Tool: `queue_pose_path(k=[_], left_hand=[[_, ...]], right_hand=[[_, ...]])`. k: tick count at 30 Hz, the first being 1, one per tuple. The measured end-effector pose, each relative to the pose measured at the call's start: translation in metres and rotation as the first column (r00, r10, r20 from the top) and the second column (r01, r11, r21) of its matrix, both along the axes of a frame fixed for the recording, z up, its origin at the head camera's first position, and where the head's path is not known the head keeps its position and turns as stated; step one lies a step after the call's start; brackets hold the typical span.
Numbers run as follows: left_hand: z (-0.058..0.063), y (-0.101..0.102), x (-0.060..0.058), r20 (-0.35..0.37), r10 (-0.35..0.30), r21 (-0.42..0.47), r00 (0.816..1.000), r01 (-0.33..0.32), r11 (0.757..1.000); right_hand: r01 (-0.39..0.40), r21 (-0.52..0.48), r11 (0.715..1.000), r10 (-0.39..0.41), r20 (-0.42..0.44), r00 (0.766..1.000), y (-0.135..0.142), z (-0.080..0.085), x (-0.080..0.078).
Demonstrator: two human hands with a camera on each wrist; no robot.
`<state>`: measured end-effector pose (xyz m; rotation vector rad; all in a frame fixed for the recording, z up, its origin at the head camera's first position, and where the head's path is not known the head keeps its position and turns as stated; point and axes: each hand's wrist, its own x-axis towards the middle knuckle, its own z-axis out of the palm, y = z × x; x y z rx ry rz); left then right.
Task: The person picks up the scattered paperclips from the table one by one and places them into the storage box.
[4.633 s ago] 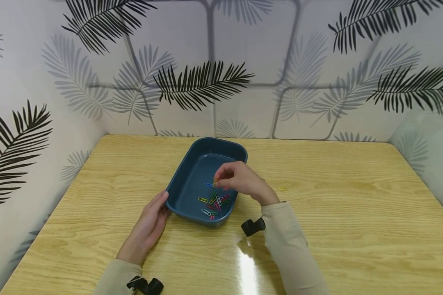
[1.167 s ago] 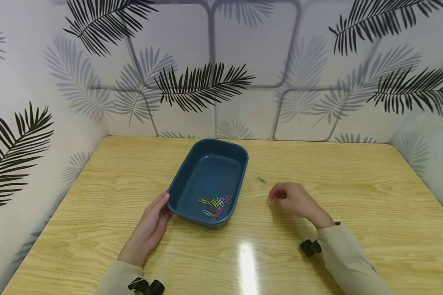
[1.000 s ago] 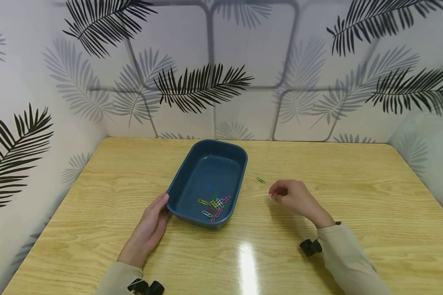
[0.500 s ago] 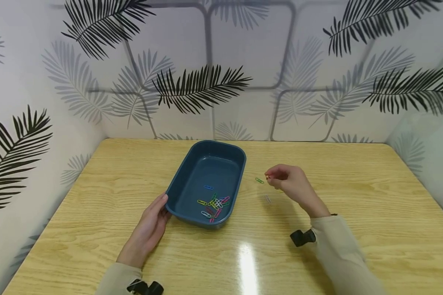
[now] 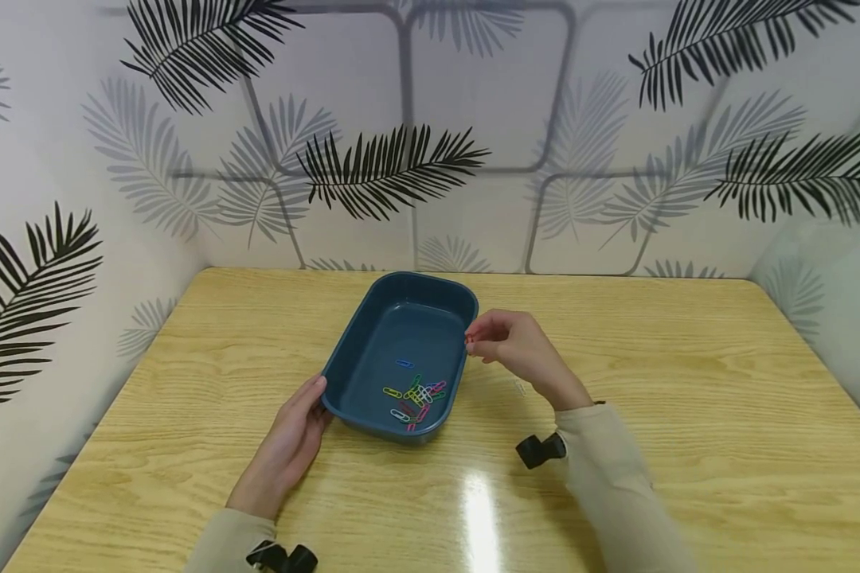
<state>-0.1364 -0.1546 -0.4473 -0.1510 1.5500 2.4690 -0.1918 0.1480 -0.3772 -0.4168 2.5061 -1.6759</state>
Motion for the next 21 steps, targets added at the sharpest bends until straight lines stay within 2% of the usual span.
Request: queue_pose_path(k=[10, 15, 21], left_hand=[[-0.001, 0.0, -0.001, 0.0, 0.013, -0.003, 1.0, -0.013, 1.0], [-0.001, 0.0, -0.001, 0.002, 0.012, -0.002, 1.0, -0.012, 1.0], [-0.001, 0.0, -0.001, -0.005, -0.004, -0.012, 1.0, 0.004, 1.0]], right_hand=[[-0.154, -0.005, 0.988, 0.154, 0.034, 0.988, -0.034, 0.005, 0.005], [-0.203, -0.026, 0.979, 0.204, 0.048, 0.978, -0.042, 0.001, 0.007], [-0.228, -0.03, 0.973, 0.229, 0.044, 0.972, -0.043, 0.0, 0.008]])
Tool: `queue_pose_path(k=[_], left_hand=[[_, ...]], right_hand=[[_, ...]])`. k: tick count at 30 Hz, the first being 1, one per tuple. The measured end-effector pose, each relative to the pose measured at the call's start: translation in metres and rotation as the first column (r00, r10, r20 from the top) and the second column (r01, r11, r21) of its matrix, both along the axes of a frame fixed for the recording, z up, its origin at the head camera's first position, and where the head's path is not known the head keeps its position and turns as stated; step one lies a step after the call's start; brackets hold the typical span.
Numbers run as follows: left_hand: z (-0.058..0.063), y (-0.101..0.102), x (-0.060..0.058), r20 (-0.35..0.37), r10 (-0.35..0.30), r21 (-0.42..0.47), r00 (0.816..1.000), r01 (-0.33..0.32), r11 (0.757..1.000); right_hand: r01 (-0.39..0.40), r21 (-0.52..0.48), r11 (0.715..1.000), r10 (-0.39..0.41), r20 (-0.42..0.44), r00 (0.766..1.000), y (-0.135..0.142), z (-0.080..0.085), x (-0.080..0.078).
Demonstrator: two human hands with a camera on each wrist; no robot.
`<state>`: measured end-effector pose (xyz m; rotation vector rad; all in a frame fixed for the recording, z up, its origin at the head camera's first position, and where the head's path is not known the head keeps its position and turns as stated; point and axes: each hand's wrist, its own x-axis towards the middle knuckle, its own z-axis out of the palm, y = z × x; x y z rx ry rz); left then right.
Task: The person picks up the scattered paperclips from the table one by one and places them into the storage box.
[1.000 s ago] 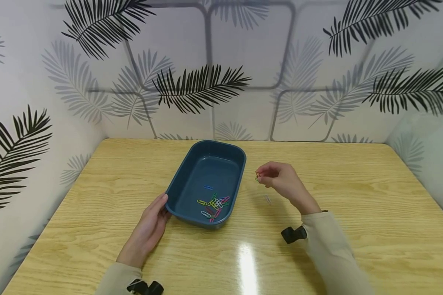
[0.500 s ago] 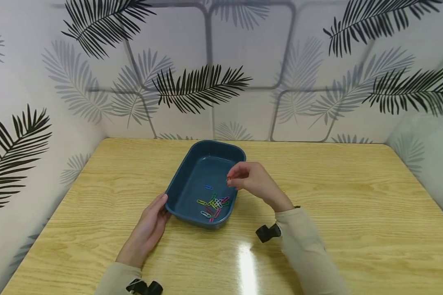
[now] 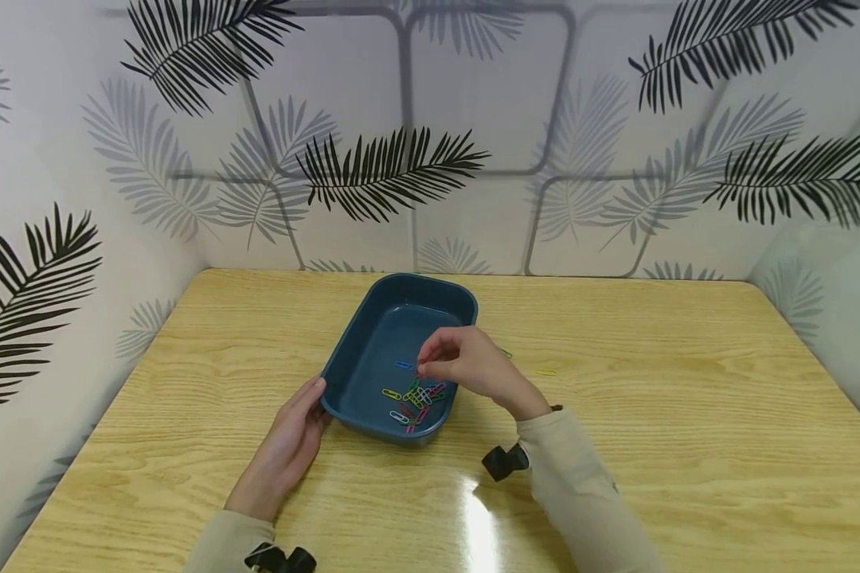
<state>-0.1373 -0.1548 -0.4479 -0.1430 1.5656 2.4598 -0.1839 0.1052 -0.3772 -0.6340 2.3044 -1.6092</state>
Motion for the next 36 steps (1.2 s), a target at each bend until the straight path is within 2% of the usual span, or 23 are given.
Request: queue_pose_path(k=[18, 28, 36], left_hand=[[-0.0004, -0.0003, 0.0013, -0.017, -0.004, -0.006, 1.0, 0.004, 1.0], [-0.0001, 0.0002, 0.0009, -0.001, 0.012, -0.008, 1.0, -0.012, 1.0], [-0.0002, 0.0008, 0.001, -0.004, 0.014, -0.009, 1.0, -0.014, 1.0]], right_hand=[[-0.022, 0.008, 1.0, 0.022, -0.022, 1.0, -0.0008, -0.0015, 0.0006], [-0.03, -0.003, 1.0, 0.03, -0.02, 0.999, -0.0006, -0.0017, 0.0007], [-0.009, -0.007, 1.0, 0.009, -0.012, 1.0, 0.0002, -0.0028, -0.0002]])
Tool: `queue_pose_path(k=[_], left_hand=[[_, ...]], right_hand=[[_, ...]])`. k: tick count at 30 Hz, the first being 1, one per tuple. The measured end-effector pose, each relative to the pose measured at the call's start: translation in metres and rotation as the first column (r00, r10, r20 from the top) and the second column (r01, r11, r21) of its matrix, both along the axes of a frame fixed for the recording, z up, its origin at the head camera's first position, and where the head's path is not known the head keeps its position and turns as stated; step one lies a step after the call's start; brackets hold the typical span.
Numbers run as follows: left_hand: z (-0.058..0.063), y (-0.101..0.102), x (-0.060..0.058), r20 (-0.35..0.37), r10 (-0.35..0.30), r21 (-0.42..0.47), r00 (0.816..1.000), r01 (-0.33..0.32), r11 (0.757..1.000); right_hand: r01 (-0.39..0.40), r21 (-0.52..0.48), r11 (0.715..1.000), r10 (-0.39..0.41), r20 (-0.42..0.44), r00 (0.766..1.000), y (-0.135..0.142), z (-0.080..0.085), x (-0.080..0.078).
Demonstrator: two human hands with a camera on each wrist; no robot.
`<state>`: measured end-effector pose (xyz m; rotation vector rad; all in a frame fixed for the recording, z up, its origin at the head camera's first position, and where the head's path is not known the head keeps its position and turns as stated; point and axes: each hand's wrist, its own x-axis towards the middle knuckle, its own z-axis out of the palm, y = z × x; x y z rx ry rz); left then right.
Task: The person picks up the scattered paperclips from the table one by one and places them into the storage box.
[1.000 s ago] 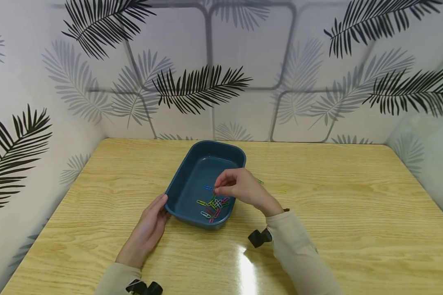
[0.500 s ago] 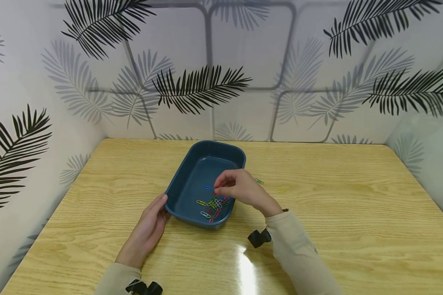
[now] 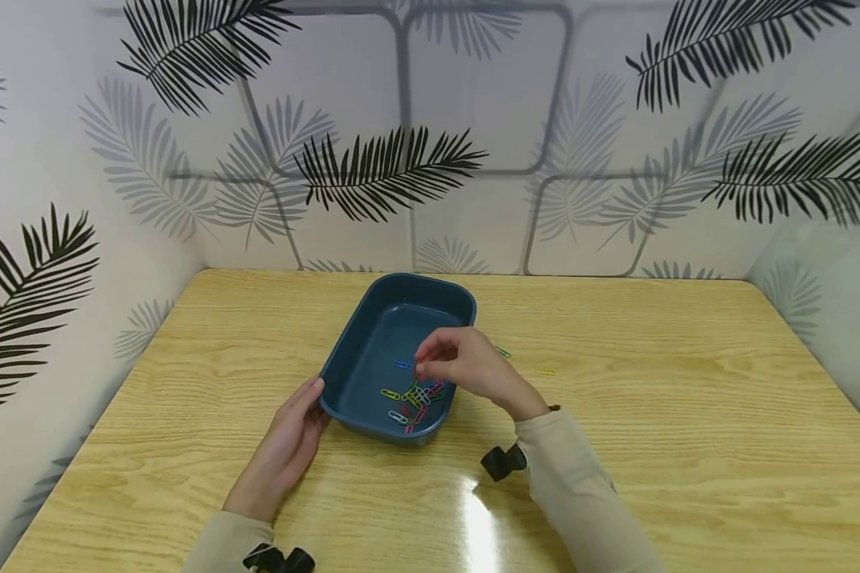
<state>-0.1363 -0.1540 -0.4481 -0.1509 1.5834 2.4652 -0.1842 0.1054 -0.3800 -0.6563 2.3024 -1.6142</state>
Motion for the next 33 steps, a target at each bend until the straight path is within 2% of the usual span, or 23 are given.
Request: queue_pose_path(k=[7, 20, 25, 33], left_hand=[[0.0, -0.001, 0.0, 0.002, -0.002, -0.005, 1.0, 0.002, 1.0], [0.0, 0.0, -0.001, 0.009, 0.009, 0.015, 1.0, -0.009, 1.0], [0.0, 0.0, -0.002, 0.012, 0.006, 0.015, 1.0, -0.006, 1.0], [0.0, -0.001, -0.001, 0.008, -0.01, 0.008, 1.0, 0.01, 1.0]], right_hand=[[0.01, 0.026, 1.0, -0.01, -0.009, 1.0, 0.0, 0.001, 0.0], [-0.017, 0.077, 0.997, 0.02, -0.032, 0.999, 0.01, -0.001, -0.001], [-0.009, 0.057, 0.998, 0.01, -0.014, 1.0, 0.022, -0.001, -0.003], [-0.039, 0.011, 0.999, 0.038, 0.01, 0.999, 0.036, -0.002, -0.007]])
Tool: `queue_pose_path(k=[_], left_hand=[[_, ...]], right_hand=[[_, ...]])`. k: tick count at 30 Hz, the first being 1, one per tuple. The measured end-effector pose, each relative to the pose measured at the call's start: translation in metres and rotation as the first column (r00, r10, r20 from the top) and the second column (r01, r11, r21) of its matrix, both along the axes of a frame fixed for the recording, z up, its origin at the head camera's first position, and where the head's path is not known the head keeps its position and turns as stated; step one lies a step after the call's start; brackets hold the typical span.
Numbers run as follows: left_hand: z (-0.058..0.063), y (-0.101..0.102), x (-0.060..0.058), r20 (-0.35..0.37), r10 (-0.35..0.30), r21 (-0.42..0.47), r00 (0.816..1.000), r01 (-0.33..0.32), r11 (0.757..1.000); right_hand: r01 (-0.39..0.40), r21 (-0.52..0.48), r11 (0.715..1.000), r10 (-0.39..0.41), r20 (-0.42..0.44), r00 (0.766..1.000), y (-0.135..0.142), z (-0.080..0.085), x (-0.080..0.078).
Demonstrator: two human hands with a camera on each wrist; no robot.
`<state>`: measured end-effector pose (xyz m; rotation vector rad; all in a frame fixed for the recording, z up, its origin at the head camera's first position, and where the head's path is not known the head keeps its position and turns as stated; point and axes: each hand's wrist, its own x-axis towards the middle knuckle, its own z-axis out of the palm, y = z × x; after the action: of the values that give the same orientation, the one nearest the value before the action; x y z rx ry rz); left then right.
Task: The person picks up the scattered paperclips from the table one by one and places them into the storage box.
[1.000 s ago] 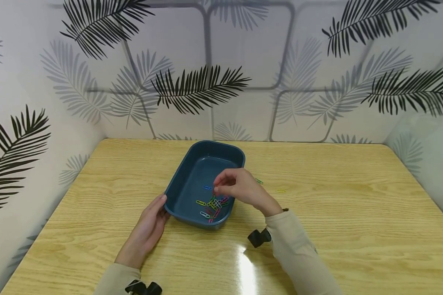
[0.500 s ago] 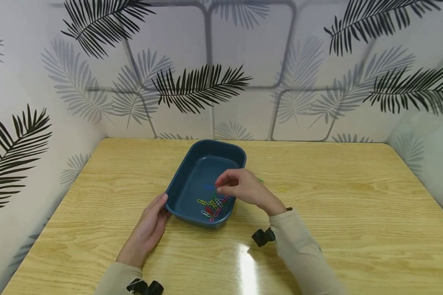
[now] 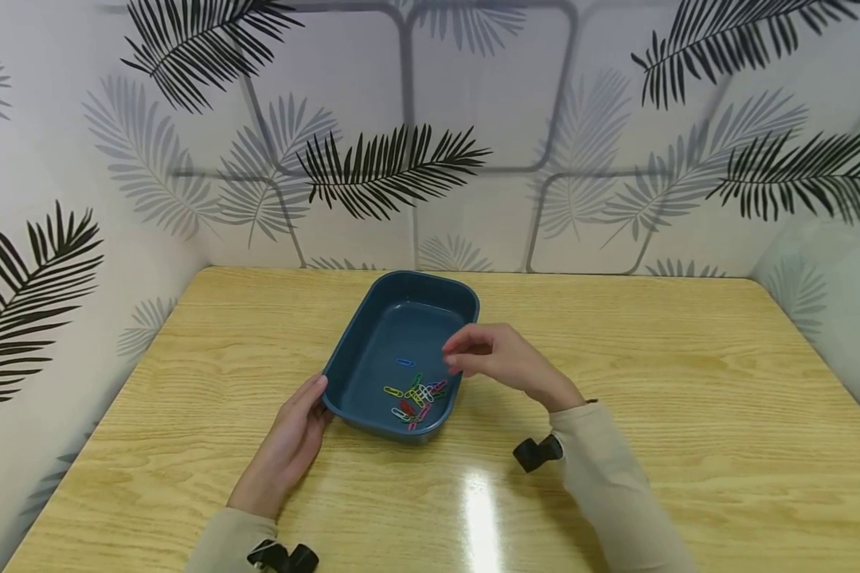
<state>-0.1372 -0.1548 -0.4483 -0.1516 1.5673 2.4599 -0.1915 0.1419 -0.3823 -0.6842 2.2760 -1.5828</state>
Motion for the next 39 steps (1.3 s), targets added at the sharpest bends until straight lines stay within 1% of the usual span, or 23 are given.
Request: queue_pose_path(k=[4, 7, 13, 16, 20, 23, 25, 29, 32, 34, 36, 39], left_hand=[[0.0, 0.0, 0.0, 0.0, -0.003, -0.002, 1.0, 0.003, 1.0], [-0.001, 0.001, 0.0, 0.002, -0.001, -0.008, 1.0, 0.001, 1.0], [-0.001, 0.001, 0.0, 0.0, 0.0, -0.011, 1.0, 0.0, 1.0], [-0.001, 0.0, 0.0, 0.0, 0.001, -0.009, 1.0, -0.001, 1.0], [0.0, -0.001, 0.001, -0.002, 0.001, -0.007, 1.0, -0.001, 1.0], [0.0, -0.001, 0.001, -0.001, 0.0, -0.006, 1.0, 0.0, 1.0], [0.0, -0.001, 0.001, 0.001, 0.001, -0.002, 1.0, -0.001, 1.0], [0.0, -0.001, 0.001, 0.005, 0.007, 0.003, 1.0, -0.007, 1.0], [0.0, 0.0, 0.0, 0.007, 0.015, 0.004, 1.0, -0.015, 1.0], [0.0, 0.0, 0.0, 0.009, 0.018, 0.005, 1.0, -0.018, 1.0], [0.0, 0.001, -0.001, 0.009, 0.021, 0.004, 1.0, -0.021, 1.0], [0.0, 0.001, -0.001, 0.01, 0.022, 0.005, 1.0, -0.022, 1.0]], right_hand=[[0.017, 0.0, 1.0, -0.017, 0.014, 1.0, 0.009, 0.003, -0.001], [0.037, 0.029, 0.999, -0.037, 0.015, 0.999, 0.019, 0.003, -0.004], [0.118, 0.137, 0.984, -0.117, -0.011, 0.993, 0.046, -0.002, -0.009], [0.158, 0.165, 0.974, -0.158, -0.011, 0.987, 0.061, -0.004, -0.01], [0.219, 0.179, 0.959, -0.22, -0.015, 0.975, 0.078, -0.005, -0.011], [0.268, 0.2, 0.942, -0.266, -0.039, 0.963, 0.087, -0.007, -0.013], [0.299, 0.235, 0.925, -0.293, -0.059, 0.954, 0.091, -0.01, -0.014], [0.341, 0.343, 0.875, -0.325, -0.105, 0.94, 0.096, -0.015, -0.017], [0.349, 0.414, 0.841, -0.319, -0.141, 0.937, 0.098, -0.018, -0.02], [0.342, 0.444, 0.828, -0.302, -0.159, 0.94, 0.099, -0.021, -0.021], [0.33, 0.464, 0.822, -0.288, -0.161, 0.944, 0.1, -0.023, -0.022], [0.296, 0.482, 0.825, -0.259, -0.142, 0.955, 0.1, -0.027, -0.023]])
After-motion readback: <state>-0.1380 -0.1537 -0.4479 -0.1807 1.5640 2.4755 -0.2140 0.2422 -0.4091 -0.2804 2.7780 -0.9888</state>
